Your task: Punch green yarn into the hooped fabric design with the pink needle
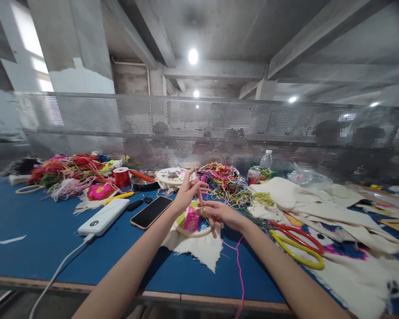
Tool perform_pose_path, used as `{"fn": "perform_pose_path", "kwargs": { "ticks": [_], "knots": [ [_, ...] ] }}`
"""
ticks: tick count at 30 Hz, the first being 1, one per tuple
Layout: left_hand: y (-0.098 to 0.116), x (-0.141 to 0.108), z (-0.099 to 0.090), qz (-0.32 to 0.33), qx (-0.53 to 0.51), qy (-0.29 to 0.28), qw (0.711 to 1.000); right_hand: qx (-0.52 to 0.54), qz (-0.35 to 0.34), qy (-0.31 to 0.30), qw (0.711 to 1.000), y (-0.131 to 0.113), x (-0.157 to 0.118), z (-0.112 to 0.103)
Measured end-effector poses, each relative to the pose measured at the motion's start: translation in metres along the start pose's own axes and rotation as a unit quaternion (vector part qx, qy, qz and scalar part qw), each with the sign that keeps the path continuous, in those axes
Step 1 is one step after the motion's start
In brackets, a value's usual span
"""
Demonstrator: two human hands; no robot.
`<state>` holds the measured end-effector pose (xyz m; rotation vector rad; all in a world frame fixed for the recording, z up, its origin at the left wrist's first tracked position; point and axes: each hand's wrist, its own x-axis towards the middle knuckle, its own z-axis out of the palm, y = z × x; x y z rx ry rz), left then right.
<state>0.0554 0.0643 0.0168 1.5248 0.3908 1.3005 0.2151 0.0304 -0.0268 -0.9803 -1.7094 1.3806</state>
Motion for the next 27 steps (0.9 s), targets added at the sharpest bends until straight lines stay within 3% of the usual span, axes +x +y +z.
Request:
{"fn": "perform_pose_path", "kwargs": {
  "ticks": [3, 9, 19, 23, 27],
  "knots": [
    [-0.001, 0.0, 0.0, -0.005, -0.008, -0.011, 1.0, 0.012, 0.0, -0.002, 1.0, 0.004, 0.002, -0.002],
    [0.004, 0.002, -0.002, -0.002, -0.018, 0.005, 1.0, -0.004, 0.031, 0.055, 0.998, 0.006, 0.004, -0.01],
    [0.009, 0.003, -0.005, 0.017, 0.009, 0.032, 0.999, -0.129, 0.106, 0.165, 0.972, 0.015, 0.007, -0.024],
    [0.009, 0.002, -0.004, 0.033, 0.041, 0.042, 0.998, -0.169, 0.091, 0.226, 0.955, 0.02, 0.007, -0.033],
    [0.003, 0.002, -0.005, 0.049, 0.075, 0.043, 0.995, -0.14, 0.037, 0.219, 0.965, 0.012, 0.004, -0.029]
  ]
}}
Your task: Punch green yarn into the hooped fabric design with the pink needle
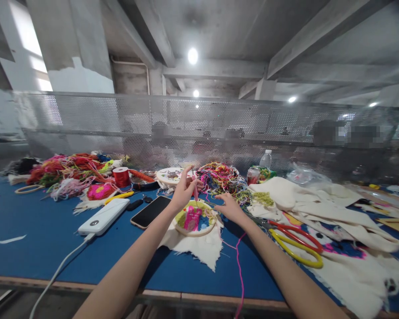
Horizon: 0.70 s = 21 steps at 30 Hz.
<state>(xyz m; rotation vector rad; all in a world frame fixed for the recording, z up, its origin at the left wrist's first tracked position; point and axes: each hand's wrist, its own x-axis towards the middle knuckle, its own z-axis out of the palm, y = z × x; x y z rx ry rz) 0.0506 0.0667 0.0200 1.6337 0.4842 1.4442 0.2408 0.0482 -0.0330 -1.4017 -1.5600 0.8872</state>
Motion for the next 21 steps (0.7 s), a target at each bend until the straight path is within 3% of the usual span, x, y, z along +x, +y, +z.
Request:
{"fn": "perform_pose_path", "kwargs": {
  "ticks": [5, 9, 14, 21],
  "knots": [
    [-0.005, -0.007, 0.002, 0.015, 0.032, -0.017, 0.999, 0.109, -0.056, -0.134, 0.983, -0.02, -0.016, 0.012],
    [-0.005, -0.012, 0.006, 0.027, 0.054, -0.036, 0.998, 0.178, -0.069, -0.219, 0.957, -0.019, -0.019, 0.023],
    [-0.003, -0.015, 0.014, 0.064, 0.087, -0.058, 0.992, 0.205, -0.065, -0.224, 0.951, -0.009, -0.012, 0.028],
    [0.002, -0.018, 0.023, 0.021, 0.0, -0.043, 0.999, 0.19, -0.055, -0.211, 0.957, -0.004, -0.007, 0.032]
  ]
}}
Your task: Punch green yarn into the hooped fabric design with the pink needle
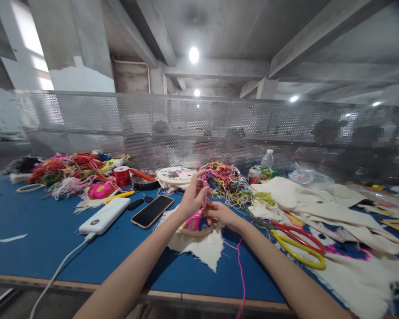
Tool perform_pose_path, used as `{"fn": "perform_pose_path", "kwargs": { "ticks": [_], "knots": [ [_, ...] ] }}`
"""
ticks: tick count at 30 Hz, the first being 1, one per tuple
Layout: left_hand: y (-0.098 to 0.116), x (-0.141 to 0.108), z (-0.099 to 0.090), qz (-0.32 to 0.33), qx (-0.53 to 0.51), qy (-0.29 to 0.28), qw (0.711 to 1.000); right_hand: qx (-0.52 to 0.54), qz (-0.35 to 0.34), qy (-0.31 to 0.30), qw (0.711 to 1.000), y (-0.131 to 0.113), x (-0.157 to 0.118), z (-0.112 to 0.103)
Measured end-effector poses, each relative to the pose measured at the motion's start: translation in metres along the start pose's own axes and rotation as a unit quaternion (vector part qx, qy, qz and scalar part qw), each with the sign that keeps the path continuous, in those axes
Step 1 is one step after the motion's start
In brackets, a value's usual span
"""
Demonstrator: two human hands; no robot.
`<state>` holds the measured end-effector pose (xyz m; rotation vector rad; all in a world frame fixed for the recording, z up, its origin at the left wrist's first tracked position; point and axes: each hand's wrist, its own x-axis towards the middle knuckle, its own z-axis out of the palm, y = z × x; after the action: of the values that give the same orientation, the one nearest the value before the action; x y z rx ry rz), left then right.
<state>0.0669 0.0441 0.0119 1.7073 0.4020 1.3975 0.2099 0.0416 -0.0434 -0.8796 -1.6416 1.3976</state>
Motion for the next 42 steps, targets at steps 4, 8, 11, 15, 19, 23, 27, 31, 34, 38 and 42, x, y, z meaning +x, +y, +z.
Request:
{"fn": "perform_pose_path", "kwargs": {
  "ticks": [4, 8, 11, 15, 19, 23, 27, 31, 34, 38, 42],
  "knots": [
    [-0.001, 0.002, -0.001, 0.012, 0.014, 0.009, 1.0, -0.019, 0.012, 0.022, 1.0, 0.003, 0.002, -0.006],
    [-0.004, 0.004, -0.003, 0.025, 0.049, 0.015, 0.998, -0.04, 0.022, 0.056, 0.997, 0.002, 0.002, -0.012],
    [-0.006, 0.005, -0.004, 0.034, 0.064, 0.016, 0.997, -0.054, 0.035, 0.089, 0.994, -0.001, 0.001, -0.014],
    [-0.006, 0.006, -0.004, 0.047, 0.084, 0.015, 0.995, -0.07, 0.058, 0.124, 0.988, -0.003, 0.001, -0.017],
    [-0.005, 0.006, -0.004, 0.055, 0.092, 0.014, 0.994, -0.079, 0.074, 0.146, 0.983, -0.001, 0.003, -0.02],
    [-0.005, 0.006, -0.005, 0.052, 0.097, 0.019, 0.994, -0.087, 0.078, 0.159, 0.98, 0.001, 0.003, -0.022],
    [-0.004, 0.006, -0.005, 0.054, 0.091, 0.02, 0.994, -0.094, 0.082, 0.164, 0.978, 0.003, 0.004, -0.024],
    [-0.003, 0.006, -0.005, 0.058, 0.088, 0.023, 0.994, -0.092, 0.089, 0.163, 0.978, 0.004, 0.004, -0.025],
    [-0.004, 0.006, -0.005, 0.06, 0.093, 0.024, 0.994, -0.086, 0.094, 0.164, 0.978, 0.005, 0.004, -0.024],
    [-0.007, 0.007, -0.007, 0.081, 0.138, 0.016, 0.987, -0.07, 0.103, 0.173, 0.977, 0.002, 0.002, -0.023],
    [-0.009, 0.005, -0.012, 0.13, 0.264, 0.008, 0.956, -0.056, 0.086, 0.225, 0.969, -0.011, -0.004, -0.042]
  ]
}}
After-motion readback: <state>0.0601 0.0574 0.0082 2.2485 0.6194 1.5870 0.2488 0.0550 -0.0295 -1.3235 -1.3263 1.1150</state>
